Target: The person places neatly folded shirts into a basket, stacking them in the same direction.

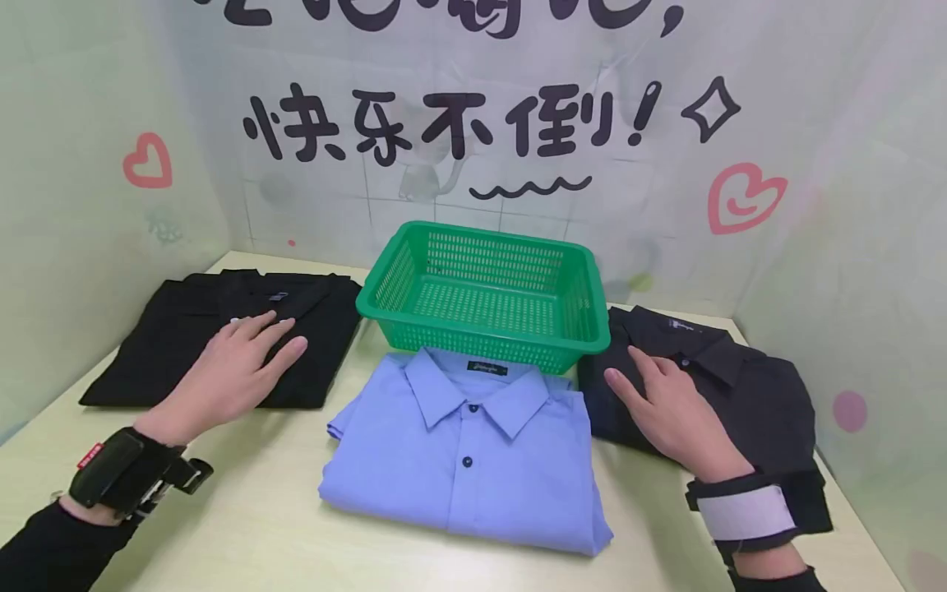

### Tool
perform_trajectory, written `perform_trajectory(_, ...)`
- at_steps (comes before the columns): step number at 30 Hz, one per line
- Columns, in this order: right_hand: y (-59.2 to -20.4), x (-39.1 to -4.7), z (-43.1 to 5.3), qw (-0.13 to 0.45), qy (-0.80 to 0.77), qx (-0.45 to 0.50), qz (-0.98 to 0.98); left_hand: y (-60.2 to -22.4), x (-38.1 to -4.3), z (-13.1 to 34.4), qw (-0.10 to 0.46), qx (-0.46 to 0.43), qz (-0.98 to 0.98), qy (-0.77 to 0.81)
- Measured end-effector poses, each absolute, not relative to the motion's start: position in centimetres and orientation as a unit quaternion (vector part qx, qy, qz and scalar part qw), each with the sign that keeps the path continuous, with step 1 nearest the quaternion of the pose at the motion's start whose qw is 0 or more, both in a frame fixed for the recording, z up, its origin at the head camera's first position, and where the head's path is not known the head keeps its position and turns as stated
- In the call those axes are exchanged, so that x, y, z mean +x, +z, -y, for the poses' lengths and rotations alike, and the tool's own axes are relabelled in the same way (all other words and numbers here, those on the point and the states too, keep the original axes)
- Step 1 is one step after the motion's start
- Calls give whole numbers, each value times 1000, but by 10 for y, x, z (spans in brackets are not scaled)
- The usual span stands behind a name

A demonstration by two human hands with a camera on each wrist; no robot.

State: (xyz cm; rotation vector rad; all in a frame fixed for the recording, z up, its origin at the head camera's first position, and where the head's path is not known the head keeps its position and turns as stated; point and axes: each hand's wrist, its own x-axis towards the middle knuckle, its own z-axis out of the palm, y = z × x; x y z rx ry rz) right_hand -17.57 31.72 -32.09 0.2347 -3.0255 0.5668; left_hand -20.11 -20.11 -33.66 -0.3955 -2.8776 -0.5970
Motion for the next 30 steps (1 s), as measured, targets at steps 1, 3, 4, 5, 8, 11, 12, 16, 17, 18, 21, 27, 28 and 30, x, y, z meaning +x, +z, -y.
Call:
perform_trajectory(1, -320, -173, -314, 32, 201, 70, 977, -335, -199, 198, 86, -134, 961, -225)
perform_trajectory(3, -320, -168, -308, 32, 259, 50, 964, -333, -193, 190, 83, -134, 945, -286)
perform_trajectory(4, -320, -166, -306, 23, 302, 37, 952, -332, -191, 186, 74, -130, 935, -323)
perform_trajectory(5, -321, -163, -303, 10, 349, 22, 937, -331, -188, 181, 54, -120, 920, -369)
perform_trajectory(8, -324, -157, -298, -46, 483, -24, 874, -330, -184, 164, -27, -90, 852, -516)
perform_trajectory(11, -328, -153, -298, -101, 566, -52, 816, -333, -180, 147, -110, -42, 785, -609)
perform_trajectory(12, -330, -151, -298, -116, 582, -55, 803, -334, -179, 143, -127, -35, 772, -622)
perform_trajectory(16, -336, -146, -298, -163, 626, -61, 760, -342, -168, 135, -172, -13, 745, -644)
perform_trajectory(17, -337, -145, -298, -172, 635, -60, 751, -344, -166, 134, -182, -12, 737, -651)
perform_trajectory(18, -338, -144, -298, -180, 642, -58, 743, -346, -164, 134, -191, -8, 730, -656)
perform_trajectory(21, -340, -145, -296, -203, 661, -57, 720, -350, -160, 136, -209, -5, 703, -679)
perform_trajectory(27, -343, -149, -297, -250, 684, -54, 683, -357, -161, 131, -230, -2, 654, -720)
perform_trajectory(28, -343, -150, -297, -258, 691, -55, 673, -358, -161, 130, -235, -3, 650, -723)
perform_trajectory(30, -345, -150, -299, -273, 706, -54, 651, -360, -162, 127, -240, -6, 648, -723)
